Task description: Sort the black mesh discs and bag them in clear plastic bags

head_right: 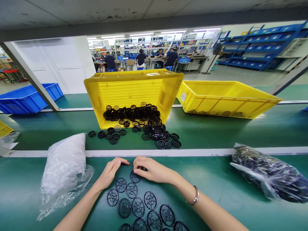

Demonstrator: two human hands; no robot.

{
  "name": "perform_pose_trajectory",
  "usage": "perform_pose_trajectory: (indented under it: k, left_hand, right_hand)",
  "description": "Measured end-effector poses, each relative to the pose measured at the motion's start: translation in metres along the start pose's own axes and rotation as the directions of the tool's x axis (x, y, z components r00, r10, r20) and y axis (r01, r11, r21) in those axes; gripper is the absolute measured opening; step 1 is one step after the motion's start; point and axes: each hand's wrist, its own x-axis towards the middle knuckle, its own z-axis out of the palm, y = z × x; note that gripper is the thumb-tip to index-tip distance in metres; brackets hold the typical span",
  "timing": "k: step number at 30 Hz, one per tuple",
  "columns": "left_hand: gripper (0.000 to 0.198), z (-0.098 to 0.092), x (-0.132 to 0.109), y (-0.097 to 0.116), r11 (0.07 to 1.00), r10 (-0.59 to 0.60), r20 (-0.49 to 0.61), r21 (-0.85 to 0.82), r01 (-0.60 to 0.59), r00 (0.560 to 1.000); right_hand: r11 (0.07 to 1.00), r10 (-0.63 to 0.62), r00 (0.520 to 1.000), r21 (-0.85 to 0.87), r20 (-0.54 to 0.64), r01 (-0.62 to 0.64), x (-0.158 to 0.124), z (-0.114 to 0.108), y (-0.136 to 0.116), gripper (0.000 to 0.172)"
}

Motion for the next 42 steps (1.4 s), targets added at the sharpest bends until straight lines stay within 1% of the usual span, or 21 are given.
perform_pose_trajectory:
  k: [2, 4, 6, 7, 9, 13, 15, 17, 19, 20, 26, 28, 29, 30, 31, 33, 35, 36, 38, 40, 42]
  left_hand:
    - [0.045, 0.000, 0.000, 0.000, 1.000, 0.002, 0.001, -0.004, -0.002, 1.000]
    - [0.045, 0.000, 0.000, 0.001, 1.000, 0.001, 0.001, -0.009, -0.001, 1.000]
    - [0.045, 0.000, 0.000, 0.001, 1.000, -0.003, 0.003, -0.013, 0.003, 1.000]
    - [0.045, 0.000, 0.000, 0.001, 1.000, -0.004, 0.003, -0.014, 0.004, 1.000]
    - [0.045, 0.000, 0.001, 0.002, 1.000, -0.005, 0.000, -0.015, 0.005, 1.000]
    - [0.045, -0.001, 0.001, 0.002, 1.000, -0.007, -0.005, -0.011, 0.007, 1.000]
    - [0.046, 0.000, 0.001, 0.001, 1.000, -0.011, -0.005, -0.012, 0.011, 1.000]
    - [0.046, 0.000, 0.001, 0.001, 1.000, -0.016, -0.006, -0.015, 0.016, 1.000]
    - [0.046, 0.001, 0.001, 0.000, 1.000, -0.019, -0.008, -0.015, 0.019, 1.000]
    - [0.046, 0.001, 0.002, 0.000, 1.000, -0.019, -0.008, -0.012, 0.019, 1.000]
    - [0.046, 0.000, 0.002, -0.003, 1.000, -0.022, 0.003, 0.001, 0.022, 1.000]
    - [0.046, 0.001, 0.002, -0.005, 1.000, -0.026, 0.004, -0.004, 0.026, 1.000]
    - [0.046, 0.001, 0.001, -0.006, 1.000, -0.027, 0.006, -0.006, 0.027, 1.000]
    - [0.045, 0.001, 0.001, -0.006, 1.000, -0.027, 0.008, -0.008, 0.027, 1.000]
    - [0.045, 0.001, 0.001, -0.007, 1.000, -0.028, 0.008, -0.009, 0.028, 1.000]
    - [0.046, 0.001, 0.001, -0.007, 1.000, -0.030, 0.009, -0.010, 0.030, 1.000]
    - [0.046, 0.001, 0.001, -0.007, 0.999, -0.035, 0.007, -0.012, 0.035, 0.999]
    - [0.046, 0.001, 0.001, -0.006, 0.999, -0.038, 0.006, -0.013, 0.038, 0.999]
    - [0.046, 0.001, 0.001, -0.005, 0.999, -0.040, 0.004, -0.014, 0.040, 0.999]
    - [0.046, 0.001, 0.001, -0.005, 0.999, -0.037, 0.007, -0.014, 0.037, 0.999]
    - [0.046, 0.001, 0.001, -0.005, 0.999, -0.036, 0.009, -0.017, 0.036, 0.999]
  right_hand:
    - [0.979, 0.048, 0.986, -0.189, -0.159, -0.078, 0.009, -0.010, 0.018, 0.018]
    - [0.873, 0.111, 0.923, -0.407, -0.368, -0.267, 0.022, -0.020, 0.042, 0.016]
    - [0.762, 0.150, 0.860, -0.497, -0.488, -0.415, 0.035, -0.028, 0.064, 0.017]
    - [0.739, 0.164, 0.846, -0.504, -0.507, -0.446, 0.041, -0.031, 0.073, 0.018]
    - [0.749, 0.183, 0.841, -0.482, -0.510, -0.455, 0.049, -0.033, 0.083, 0.018]
    - [0.796, 0.219, 0.825, -0.393, -0.521, -0.460, 0.046, -0.030, 0.081, 0.029]
    - [0.863, 0.262, 0.851, -0.283, -0.456, -0.418, 0.036, -0.029, 0.074, 0.035]
    - [0.936, 0.319, 0.900, -0.050, -0.298, -0.348, 0.023, -0.029, 0.066, 0.038]
    - [0.934, 0.335, 0.934, 0.177, -0.127, -0.311, 0.009, -0.028, 0.056, 0.040]
    - [0.920, 0.334, 0.941, 0.238, -0.063, -0.310, 0.003, -0.026, 0.050, 0.039]
    - [0.942, 0.283, 0.954, 0.157, 0.095, -0.295, -0.019, -0.008, 0.005, 0.022]
    - [0.942, 0.267, 0.955, 0.173, 0.125, -0.286, -0.023, -0.009, -0.001, 0.020]
    - [0.943, 0.278, 0.957, 0.163, 0.088, -0.289, -0.024, -0.011, 0.001, 0.020]
    - [0.947, 0.301, 0.954, 0.117, -0.001, -0.298, -0.025, -0.016, 0.005, 0.020]
    - [0.945, 0.326, 0.935, 0.034, -0.136, -0.325, -0.026, -0.022, 0.013, 0.021]
    - [0.880, 0.323, 0.838, -0.188, -0.440, -0.437, -0.029, -0.034, 0.033, 0.020]
    - [0.744, 0.258, 0.745, -0.364, -0.615, -0.559, -0.032, -0.042, 0.056, 0.020]
    - [0.687, 0.233, 0.728, -0.421, -0.644, -0.592, -0.034, -0.043, 0.067, 0.022]
    - [0.629, 0.207, 0.740, -0.493, -0.640, -0.601, -0.037, -0.040, 0.084, 0.026]
    - [0.641, 0.196, 0.757, -0.502, -0.624, -0.580, -0.040, -0.034, 0.093, 0.029]
    - [0.688, 0.205, 0.746, -0.449, -0.634, -0.571, -0.042, -0.028, 0.097, 0.030]
